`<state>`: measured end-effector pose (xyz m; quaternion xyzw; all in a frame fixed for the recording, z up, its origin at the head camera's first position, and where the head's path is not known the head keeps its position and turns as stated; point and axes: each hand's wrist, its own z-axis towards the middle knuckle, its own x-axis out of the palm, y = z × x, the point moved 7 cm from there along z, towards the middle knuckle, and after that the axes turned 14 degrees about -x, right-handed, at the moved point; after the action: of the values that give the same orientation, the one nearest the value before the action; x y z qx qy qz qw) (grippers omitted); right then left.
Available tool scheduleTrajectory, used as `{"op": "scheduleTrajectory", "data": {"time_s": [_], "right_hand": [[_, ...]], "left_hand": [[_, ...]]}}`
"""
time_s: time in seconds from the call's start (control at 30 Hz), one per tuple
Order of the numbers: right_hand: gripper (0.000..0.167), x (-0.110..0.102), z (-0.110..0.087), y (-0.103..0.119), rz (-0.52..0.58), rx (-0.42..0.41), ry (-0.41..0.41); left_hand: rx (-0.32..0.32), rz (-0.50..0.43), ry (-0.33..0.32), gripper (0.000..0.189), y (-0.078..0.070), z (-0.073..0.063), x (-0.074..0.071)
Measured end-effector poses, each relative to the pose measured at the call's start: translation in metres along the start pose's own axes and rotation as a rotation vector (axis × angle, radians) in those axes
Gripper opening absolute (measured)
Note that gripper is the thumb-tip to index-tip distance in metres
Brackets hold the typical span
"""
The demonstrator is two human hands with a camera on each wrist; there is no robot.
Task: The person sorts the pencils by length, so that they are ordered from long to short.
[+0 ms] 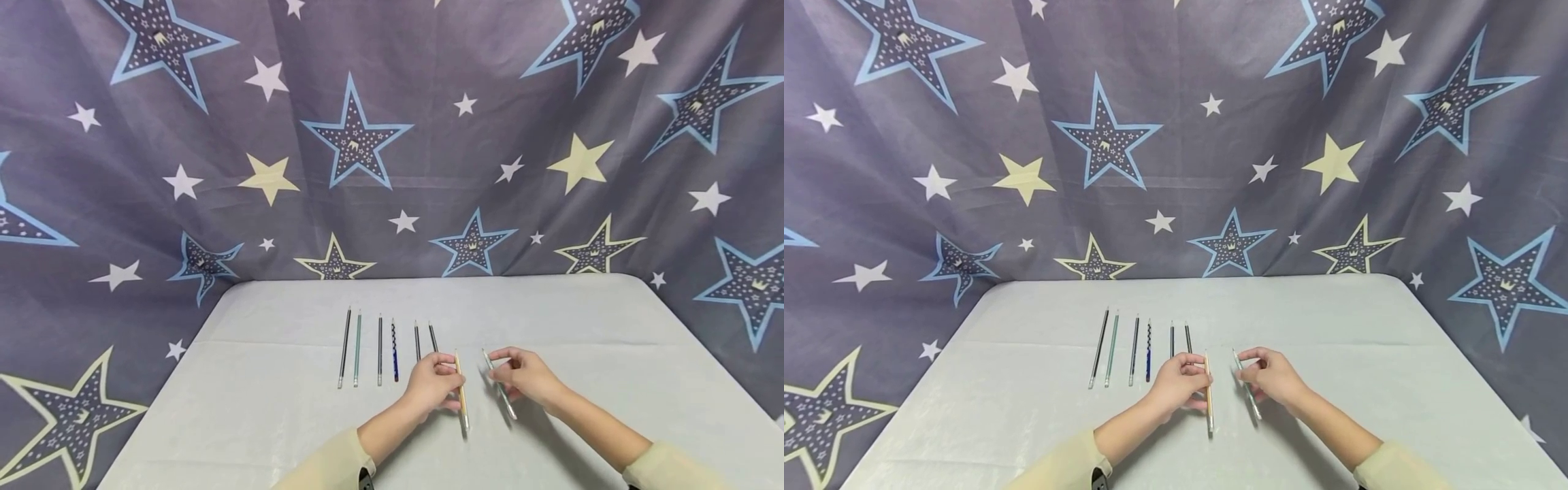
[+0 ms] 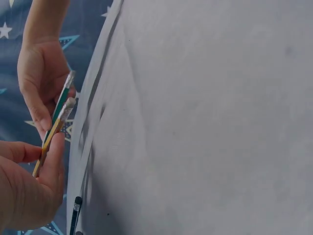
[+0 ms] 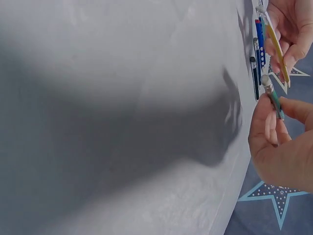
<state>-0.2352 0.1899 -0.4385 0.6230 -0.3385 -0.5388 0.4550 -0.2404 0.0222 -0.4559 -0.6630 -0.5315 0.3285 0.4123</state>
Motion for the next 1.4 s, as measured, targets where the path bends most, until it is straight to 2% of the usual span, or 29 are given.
{"op": "scheduleTrajectory", "data": {"time_s": [0.27,0.73,1.17,1.4], "right_hand": [[0.043,0.002,-0.001,-0.001,0.029,-0.010,-0.008],[0.044,0.000,-0.004,-0.002,0.043,-0.006,-0.011],[0.044,-0.001,-0.006,-0.005,0.051,0.001,-0.010],[0.043,-0.006,-0.005,-0.004,0.049,0.009,-0.026]], "left_hand": [[-0.009,-0.047,-0.008,0.036,0.001,-0.003,-0.003],[-0.003,-0.021,-0.029,0.036,-0.001,-0.004,0.000],[-0.006,0.003,-0.047,0.034,-0.005,0.011,0.006],[0.011,0.013,-0.079,0.034,-0.015,0.019,0.006]]}}
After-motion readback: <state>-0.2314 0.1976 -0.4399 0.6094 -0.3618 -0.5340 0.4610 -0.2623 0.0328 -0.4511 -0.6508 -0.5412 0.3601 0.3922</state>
